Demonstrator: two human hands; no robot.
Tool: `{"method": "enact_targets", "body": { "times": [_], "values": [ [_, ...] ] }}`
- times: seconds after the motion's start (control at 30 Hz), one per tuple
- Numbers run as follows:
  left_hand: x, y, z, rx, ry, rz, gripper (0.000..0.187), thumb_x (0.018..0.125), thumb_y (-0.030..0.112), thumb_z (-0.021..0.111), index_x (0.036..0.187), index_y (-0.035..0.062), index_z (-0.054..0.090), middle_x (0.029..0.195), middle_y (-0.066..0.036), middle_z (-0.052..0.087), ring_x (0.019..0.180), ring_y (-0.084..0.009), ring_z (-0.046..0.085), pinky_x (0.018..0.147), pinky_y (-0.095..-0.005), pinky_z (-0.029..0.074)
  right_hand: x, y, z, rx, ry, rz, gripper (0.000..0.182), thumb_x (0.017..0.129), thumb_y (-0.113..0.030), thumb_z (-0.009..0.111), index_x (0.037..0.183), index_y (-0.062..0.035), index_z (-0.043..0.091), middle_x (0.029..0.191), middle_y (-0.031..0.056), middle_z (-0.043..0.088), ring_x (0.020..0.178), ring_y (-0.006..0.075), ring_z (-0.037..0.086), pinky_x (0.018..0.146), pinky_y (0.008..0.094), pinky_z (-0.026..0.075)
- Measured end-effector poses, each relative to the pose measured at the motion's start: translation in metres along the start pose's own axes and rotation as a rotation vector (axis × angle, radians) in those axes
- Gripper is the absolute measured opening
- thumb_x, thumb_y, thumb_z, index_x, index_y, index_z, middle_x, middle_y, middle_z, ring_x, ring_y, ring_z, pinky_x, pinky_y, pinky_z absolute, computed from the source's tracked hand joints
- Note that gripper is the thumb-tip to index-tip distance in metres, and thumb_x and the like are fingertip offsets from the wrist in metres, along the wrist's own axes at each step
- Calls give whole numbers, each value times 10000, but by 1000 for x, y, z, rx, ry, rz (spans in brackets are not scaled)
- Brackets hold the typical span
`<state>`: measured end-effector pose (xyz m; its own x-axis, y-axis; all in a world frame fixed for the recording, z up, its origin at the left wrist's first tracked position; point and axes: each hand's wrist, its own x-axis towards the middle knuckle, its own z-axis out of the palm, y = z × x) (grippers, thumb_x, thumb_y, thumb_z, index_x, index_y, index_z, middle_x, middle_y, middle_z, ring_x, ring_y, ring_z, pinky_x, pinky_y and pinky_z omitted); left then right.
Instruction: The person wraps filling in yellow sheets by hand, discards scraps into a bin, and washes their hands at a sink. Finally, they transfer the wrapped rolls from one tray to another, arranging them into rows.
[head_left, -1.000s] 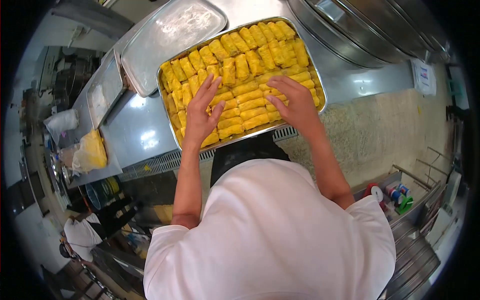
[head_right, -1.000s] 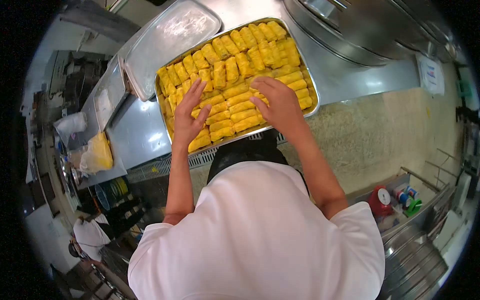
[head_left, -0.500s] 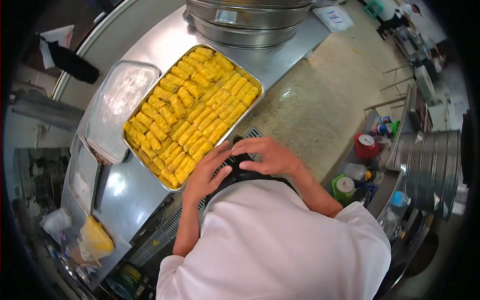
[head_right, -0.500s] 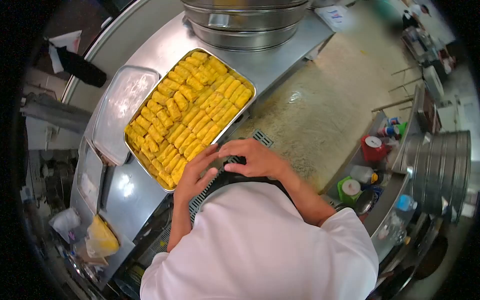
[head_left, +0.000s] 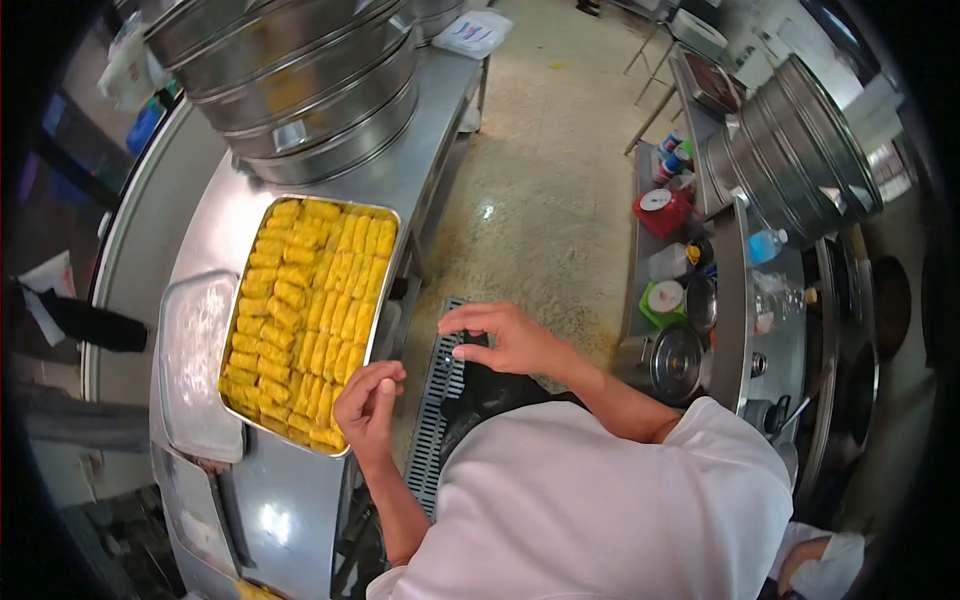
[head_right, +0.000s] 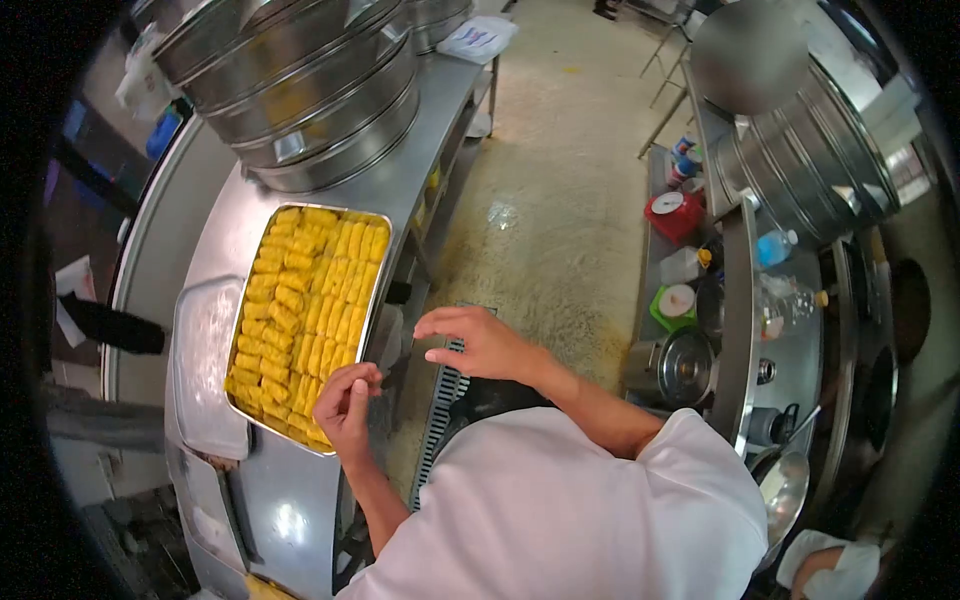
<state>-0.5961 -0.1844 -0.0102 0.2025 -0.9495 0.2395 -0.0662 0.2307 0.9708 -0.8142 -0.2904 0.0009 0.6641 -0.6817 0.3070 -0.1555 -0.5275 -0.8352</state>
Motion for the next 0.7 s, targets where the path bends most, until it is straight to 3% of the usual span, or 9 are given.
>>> {"method": "enact_targets", "body": {
  "times": [0.03, 0.07, 0.13, 0.23, 0.37, 0.43, 0.7],
  "values": [
    [6, 9, 15, -25, 88, 16, 125, 866, 68, 603, 895, -45, 649, 813, -108, 635, 674, -145, 602, 553, -232, 487, -3, -5, -5, 72, -6, 75, 308, 797, -107, 671, 1087, -23, 614, 1081, 111, 624, 968, 236, 616, 779, 314, 512],
    [9, 11, 19, -27, 68, 25, 125, 866, 68, 603, 895, -45, 649, 813, -108, 635, 674, -145, 602, 553, -232, 487, -6, -8, -10, 147, -12, 147, 311, 799, -104, 672, 1094, -23, 616, 1088, 114, 626, 974, 232, 615, 786, 307, 503],
    [15, 14, 27, -61, 53, -138, 102, 854, 65, 629, 871, -32, 655, 683, -61, 619, 557, -88, 566, 471, -192, 429, -11, -7, -17, 129, 20, 140, 308, 801, -101, 670, 1094, -24, 617, 1085, 111, 628, 971, 230, 614, 782, 308, 504],
    [37, 16, 49, -48, 13, -105, 123, 849, 92, 651, 836, -30, 654, 584, -20, 572, 448, -63, 507, 409, -180, 373, -18, -2, -32, 111, 74, 140, 303, 802, -98, 669, 1092, -25, 619, 1081, 106, 630, 963, 226, 614, 778, 312, 505],
    [73, 22, 87, -87, -93, -108, 138, 848, 103, 659, 808, -28, 650, 588, -15, 564, 443, -59, 507, 395, -178, 359, -28, 0, -62, 99, 177, 195, 286, 803, -79, 663, 1079, -16, 624, 1066, 97, 635, 948, 206, 620, 777, 311, 508],
    [90, 26, 111, -75, -172, -64, 225, 868, 199, 655, 823, -20, 628, 549, -19, 535, 428, -60, 474, 400, -186, 335, -33, 2, -76, 116, 276, 193, 281, 800, -71, 667, 1071, -13, 624, 1034, 93, 636, 914, 194, 624, 757, 298, 519],
    [148, 36, 201, -177, -477, 57, 236, 868, 231, 661, 837, -1, 637, 549, -25, 552, 448, -71, 503, 413, -192, 371, -59, 10, -142, 59, 564, 219, 241, 817, -61, 659, 1054, -30, 636, 987, 104, 639, 890, 164, 628, 765, 286, 537]
  ]
}}
